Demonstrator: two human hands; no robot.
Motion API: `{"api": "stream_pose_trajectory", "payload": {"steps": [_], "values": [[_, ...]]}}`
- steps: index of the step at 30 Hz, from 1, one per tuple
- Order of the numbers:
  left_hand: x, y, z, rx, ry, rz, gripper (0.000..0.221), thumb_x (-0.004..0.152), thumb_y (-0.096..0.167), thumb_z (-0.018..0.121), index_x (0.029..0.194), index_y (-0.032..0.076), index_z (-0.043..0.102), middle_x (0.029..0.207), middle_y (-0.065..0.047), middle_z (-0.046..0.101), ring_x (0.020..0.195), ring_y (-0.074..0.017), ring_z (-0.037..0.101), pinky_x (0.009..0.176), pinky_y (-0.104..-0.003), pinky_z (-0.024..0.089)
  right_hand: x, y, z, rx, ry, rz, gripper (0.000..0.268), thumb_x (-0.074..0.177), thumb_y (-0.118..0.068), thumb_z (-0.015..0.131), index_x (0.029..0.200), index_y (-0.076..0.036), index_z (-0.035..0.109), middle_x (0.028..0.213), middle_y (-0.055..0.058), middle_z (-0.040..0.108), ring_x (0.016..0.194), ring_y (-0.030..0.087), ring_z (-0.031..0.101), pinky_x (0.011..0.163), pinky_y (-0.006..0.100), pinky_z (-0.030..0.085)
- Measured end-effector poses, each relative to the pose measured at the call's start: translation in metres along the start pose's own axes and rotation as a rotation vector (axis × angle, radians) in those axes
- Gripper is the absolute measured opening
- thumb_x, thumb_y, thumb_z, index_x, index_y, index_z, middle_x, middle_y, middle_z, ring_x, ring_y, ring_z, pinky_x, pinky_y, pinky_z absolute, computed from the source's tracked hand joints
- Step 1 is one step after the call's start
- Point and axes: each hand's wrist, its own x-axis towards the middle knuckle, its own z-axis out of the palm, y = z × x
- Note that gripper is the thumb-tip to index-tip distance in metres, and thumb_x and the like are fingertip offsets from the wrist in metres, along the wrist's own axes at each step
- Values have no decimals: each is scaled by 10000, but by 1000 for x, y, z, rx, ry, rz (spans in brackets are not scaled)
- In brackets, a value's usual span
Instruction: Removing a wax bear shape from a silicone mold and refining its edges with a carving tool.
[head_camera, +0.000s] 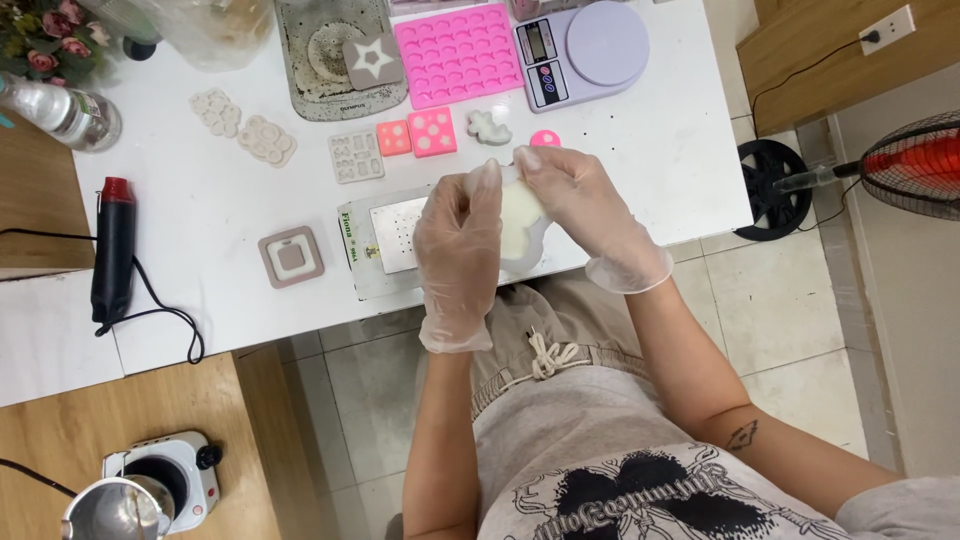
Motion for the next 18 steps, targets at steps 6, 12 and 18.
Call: {"api": "stream_pose_trajectory", "payload": {"steps": [6,12,18], "values": [[2,5,-5,14,-66,-148,364,939,462,685,731,171,614,638,63,502,674,-48,482,670,-216,455,3,13,-2,20,8,108,419,1079,-397,530,800,-137,703,648,-12,550,672,104,515,679,261,478],[6,-3,-7,31,-90,-193,364,900,514,705,802,164,688,686,33,571,718,-62,532,710,-234,495,7,21,-6,64,-14,127,444,1092,-414,522,782,-144,690,641,-14,552,669,95,516,671,233,443],[6,5,-13,30,-134,-257,393,926,541,655,826,163,695,748,-5,617,788,-99,564,807,-279,533,11,28,-7,133,-43,153,454,1074,-453,550,806,-124,712,669,15,606,665,111,571,693,259,503]]}}
